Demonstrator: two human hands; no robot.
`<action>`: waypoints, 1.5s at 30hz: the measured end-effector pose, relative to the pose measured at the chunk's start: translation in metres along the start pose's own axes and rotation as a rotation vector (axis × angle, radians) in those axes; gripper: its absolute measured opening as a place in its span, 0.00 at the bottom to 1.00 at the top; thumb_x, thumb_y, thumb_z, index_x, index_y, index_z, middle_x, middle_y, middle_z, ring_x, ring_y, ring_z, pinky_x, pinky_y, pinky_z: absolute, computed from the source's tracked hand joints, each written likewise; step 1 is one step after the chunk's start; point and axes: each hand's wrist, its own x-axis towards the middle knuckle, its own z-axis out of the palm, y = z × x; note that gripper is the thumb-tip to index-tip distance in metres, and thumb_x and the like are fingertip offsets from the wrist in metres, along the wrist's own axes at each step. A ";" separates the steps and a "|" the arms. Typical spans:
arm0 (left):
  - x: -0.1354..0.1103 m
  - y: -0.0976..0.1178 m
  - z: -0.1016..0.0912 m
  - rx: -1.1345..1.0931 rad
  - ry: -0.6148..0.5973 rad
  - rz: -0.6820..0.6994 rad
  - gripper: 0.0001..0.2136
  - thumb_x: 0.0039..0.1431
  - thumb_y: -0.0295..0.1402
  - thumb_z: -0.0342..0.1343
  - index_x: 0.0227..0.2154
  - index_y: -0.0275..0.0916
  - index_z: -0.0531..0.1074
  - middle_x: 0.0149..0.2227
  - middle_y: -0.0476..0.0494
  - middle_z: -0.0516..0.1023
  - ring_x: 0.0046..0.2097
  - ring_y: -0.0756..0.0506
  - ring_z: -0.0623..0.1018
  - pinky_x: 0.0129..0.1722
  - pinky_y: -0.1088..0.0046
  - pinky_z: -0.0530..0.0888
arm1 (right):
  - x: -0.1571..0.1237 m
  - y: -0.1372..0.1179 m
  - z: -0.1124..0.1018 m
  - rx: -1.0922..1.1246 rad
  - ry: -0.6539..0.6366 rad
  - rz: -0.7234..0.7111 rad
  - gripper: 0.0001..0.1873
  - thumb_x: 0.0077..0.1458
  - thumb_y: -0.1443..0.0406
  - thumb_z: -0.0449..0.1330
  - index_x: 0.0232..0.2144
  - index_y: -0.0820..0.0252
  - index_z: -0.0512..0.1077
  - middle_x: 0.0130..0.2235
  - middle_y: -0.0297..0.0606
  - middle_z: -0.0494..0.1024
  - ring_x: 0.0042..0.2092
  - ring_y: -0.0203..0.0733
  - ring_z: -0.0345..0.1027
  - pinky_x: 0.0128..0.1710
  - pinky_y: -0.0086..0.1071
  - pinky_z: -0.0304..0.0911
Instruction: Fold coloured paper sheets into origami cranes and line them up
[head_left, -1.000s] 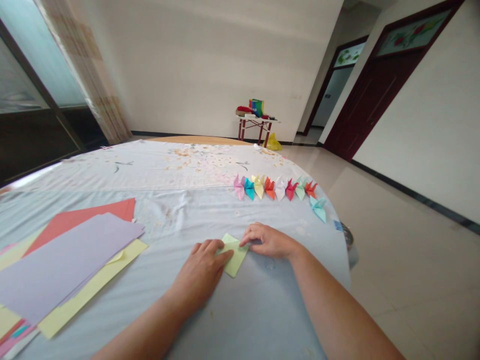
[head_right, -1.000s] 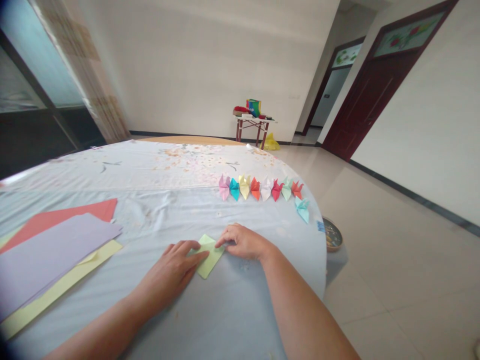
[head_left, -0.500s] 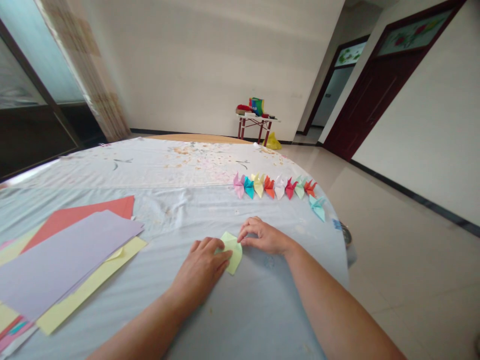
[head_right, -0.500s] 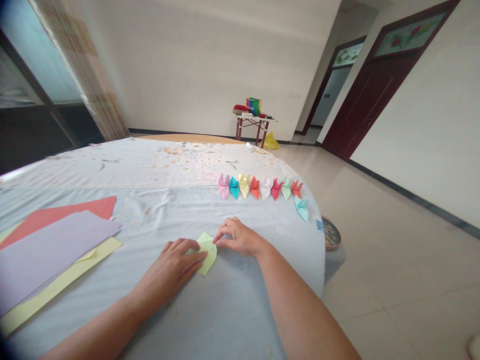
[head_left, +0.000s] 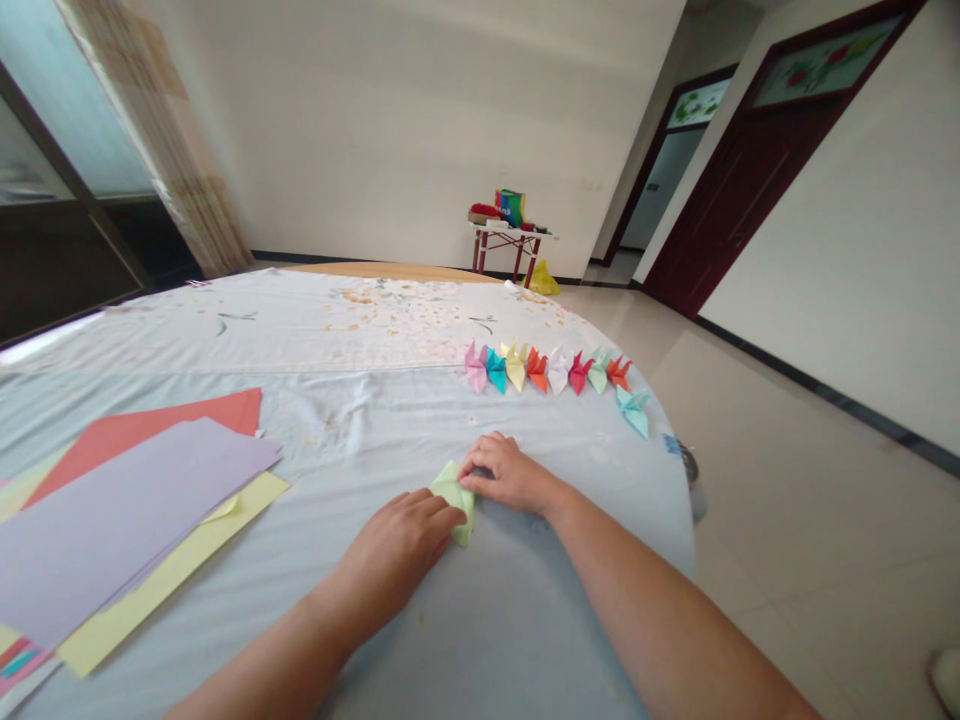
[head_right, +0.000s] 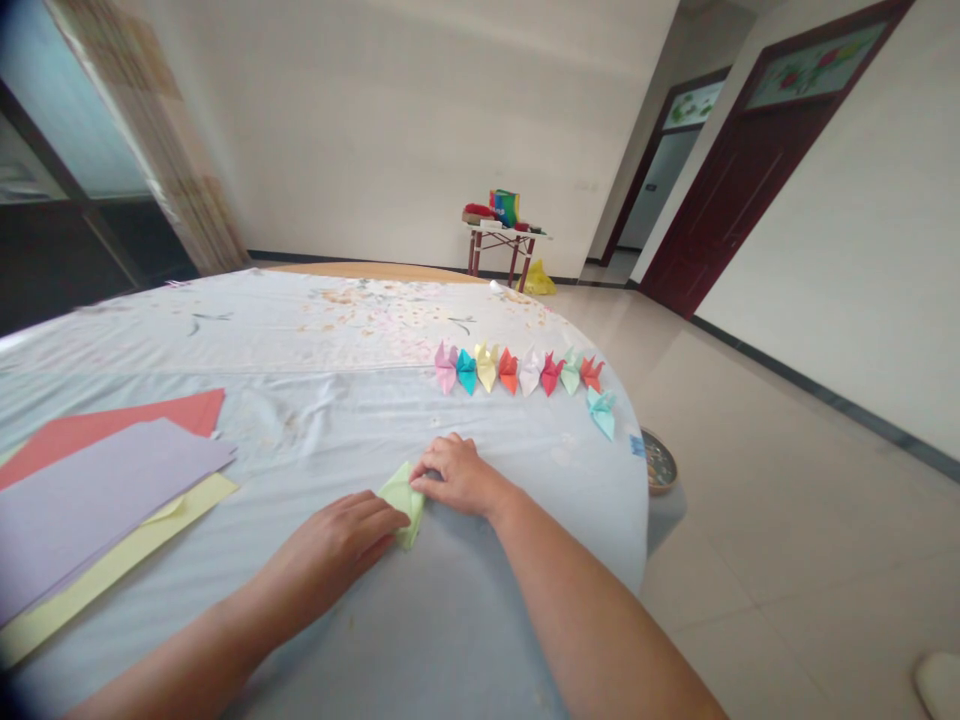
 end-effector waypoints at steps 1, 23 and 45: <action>-0.001 0.001 0.001 0.000 0.003 0.002 0.10 0.60 0.29 0.43 0.40 0.42 0.68 0.34 0.47 0.72 0.37 0.47 0.70 0.38 0.72 0.66 | 0.000 0.000 0.001 -0.008 0.003 -0.003 0.09 0.54 0.59 0.56 0.33 0.56 0.72 0.36 0.35 0.70 0.42 0.40 0.58 0.44 0.35 0.50; -0.003 0.001 -0.002 0.041 -0.121 0.054 0.14 0.58 0.25 0.44 0.43 0.47 0.68 0.37 0.47 0.69 0.39 0.47 0.68 0.38 0.73 0.66 | 0.001 -0.005 0.000 -0.047 -0.008 0.021 0.07 0.52 0.61 0.57 0.34 0.56 0.72 0.36 0.35 0.69 0.42 0.41 0.57 0.43 0.36 0.49; -0.007 0.010 0.000 0.151 -0.102 0.068 0.19 0.51 0.22 0.47 0.45 0.46 0.66 0.45 0.43 0.68 0.42 0.44 0.68 0.41 0.66 0.66 | 0.002 -0.006 0.002 -0.032 0.015 0.051 0.07 0.50 0.60 0.60 0.32 0.56 0.71 0.35 0.33 0.70 0.41 0.39 0.57 0.42 0.34 0.48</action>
